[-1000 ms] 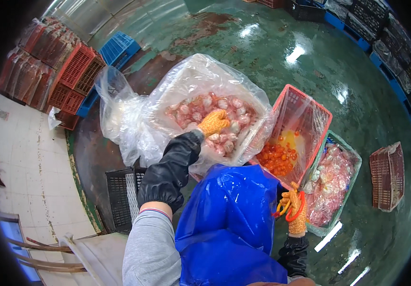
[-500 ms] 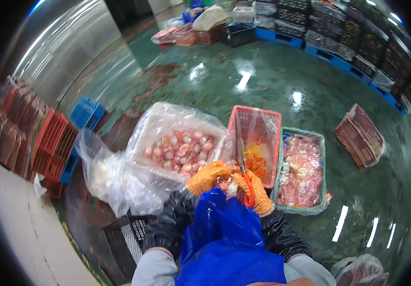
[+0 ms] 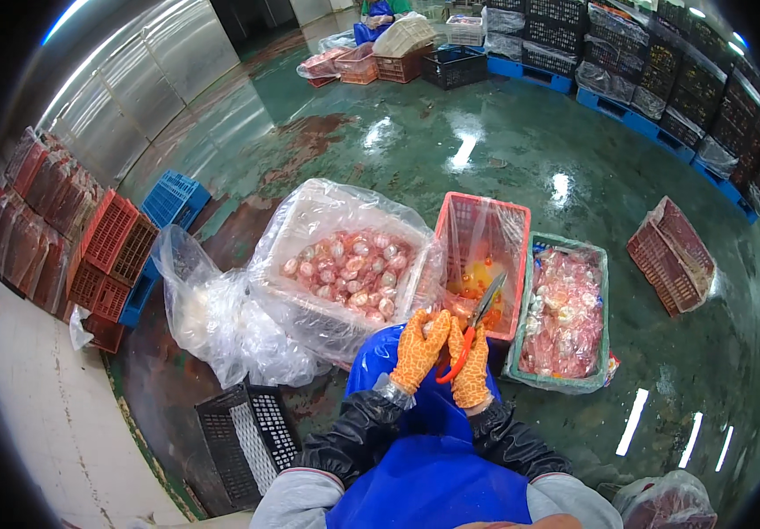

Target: The person uses orange-handled scissors to trim small pieces of raw meat, likely chicken, held in gloved hands. The trimmed pieces are dropped into a red basket, while the main pieces are placed into a white basket. The person works continuously, handling the meat one piece at a time.

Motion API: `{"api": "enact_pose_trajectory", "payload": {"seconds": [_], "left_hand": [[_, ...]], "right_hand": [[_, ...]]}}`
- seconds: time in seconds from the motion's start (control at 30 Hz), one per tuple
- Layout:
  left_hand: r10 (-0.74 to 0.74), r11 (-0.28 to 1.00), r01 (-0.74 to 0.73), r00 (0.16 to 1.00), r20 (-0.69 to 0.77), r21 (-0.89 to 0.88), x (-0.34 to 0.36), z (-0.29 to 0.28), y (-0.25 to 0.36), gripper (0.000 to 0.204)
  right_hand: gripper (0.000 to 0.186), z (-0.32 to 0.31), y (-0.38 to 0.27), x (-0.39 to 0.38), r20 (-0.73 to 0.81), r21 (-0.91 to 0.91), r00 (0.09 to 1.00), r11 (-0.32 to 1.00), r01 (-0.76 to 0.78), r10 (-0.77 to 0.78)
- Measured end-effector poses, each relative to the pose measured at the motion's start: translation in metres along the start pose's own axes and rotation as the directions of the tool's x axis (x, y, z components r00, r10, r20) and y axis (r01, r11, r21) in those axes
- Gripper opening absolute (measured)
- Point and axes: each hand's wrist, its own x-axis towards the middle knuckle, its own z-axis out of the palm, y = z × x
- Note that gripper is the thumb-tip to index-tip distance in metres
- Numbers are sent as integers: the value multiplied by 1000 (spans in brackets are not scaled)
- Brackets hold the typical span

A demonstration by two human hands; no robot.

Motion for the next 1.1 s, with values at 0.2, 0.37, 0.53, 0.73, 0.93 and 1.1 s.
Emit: {"api": "enact_pose_trajectory", "payload": {"seconds": [0.2, 0.37, 0.53, 0.73, 0.93, 1.1], "left_hand": [[121, 988, -126, 991, -53, -92, 7, 3, -23, 25], [128, 969, -149, 985, -115, -198, 9, 12, -14, 33], [-89, 816, 39, 994, -58, -577, 5, 19, -20, 38], [-188, 840, 34, 955, -231, -542, 39, -21, -18, 45], [-205, 816, 55, 958, -198, -576, 48, -27, -19, 40], [-93, 899, -55, 945, -313, -435, 31, 1, -17, 39]], "right_hand": [[26, -1, 3, 1, 69, -110, 993, 989, 99, -92], [33, 10, -8, 4, 43, -169, 979, 964, 204, -200], [33, 29, -9, 12, 18, -184, 983, 966, 184, -184], [34, -16, -22, 18, 85, -302, 987, 948, -105, 136], [55, -1, -46, -5, 228, -930, 936, 346, 127, 269], [50, 8, -43, 0, 294, -914, 933, 347, 212, 206]]}}
